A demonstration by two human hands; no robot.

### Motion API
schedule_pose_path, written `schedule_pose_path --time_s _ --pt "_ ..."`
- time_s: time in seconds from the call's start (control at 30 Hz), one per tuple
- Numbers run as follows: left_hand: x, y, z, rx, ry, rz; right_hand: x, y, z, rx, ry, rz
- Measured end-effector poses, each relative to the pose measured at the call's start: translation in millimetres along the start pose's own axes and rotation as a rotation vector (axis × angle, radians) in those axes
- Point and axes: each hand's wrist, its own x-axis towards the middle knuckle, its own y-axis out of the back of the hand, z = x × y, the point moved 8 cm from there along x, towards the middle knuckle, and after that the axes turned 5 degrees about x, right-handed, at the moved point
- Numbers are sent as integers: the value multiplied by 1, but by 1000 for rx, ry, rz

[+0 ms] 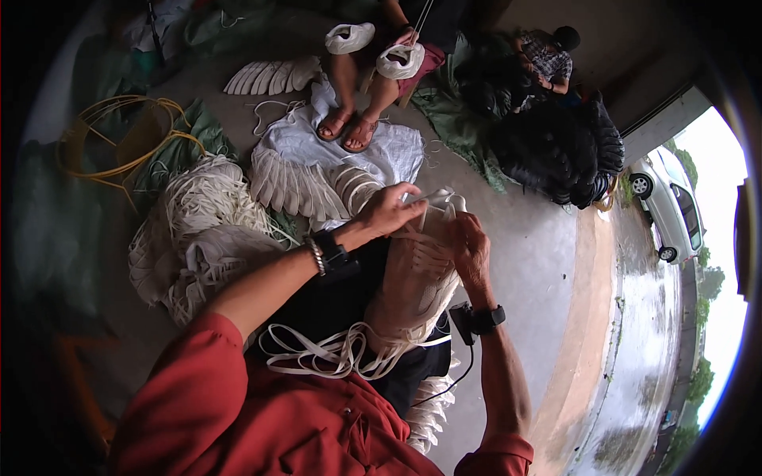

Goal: Lacing a pair of white sneakers while sitting on the floor of a workshop.

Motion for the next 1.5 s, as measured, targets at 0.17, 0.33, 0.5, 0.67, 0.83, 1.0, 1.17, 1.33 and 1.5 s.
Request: schedule_pose_path --time_s 0.17,0.33,0.5,0.67,0.83,1.0,1.17,1.33,1.5 --pt "25 -27 -23 243 -206 -5 -7 -3 24 77 -52 80" --pt "18 -17 -26 330 -339 193 -8 -18 22 92 76 165" --pt "-4 -6 -15 293 -320 181 -9 -39 -3 -517 198 99" --pt "-20 4 -10 373 -85 144 -9 -35 -3 -580 218 169" --pt "-43 3 -17 181 35 -26 -12 -25 5 -561 124 196" --pt "-55 -22 -28 147 18 -105 -15 -22 -1 -550 112 232" --pt "-55 -41 -26 456 101 -6 -19 -22 -5 -614 160 219" --pt "-62 -45 -20 445 266 -30 -23 -24 -11 -648 187 195" --pt "-69 -46 -22 476 335 -58 -25 -28 -19 -717 162 144"
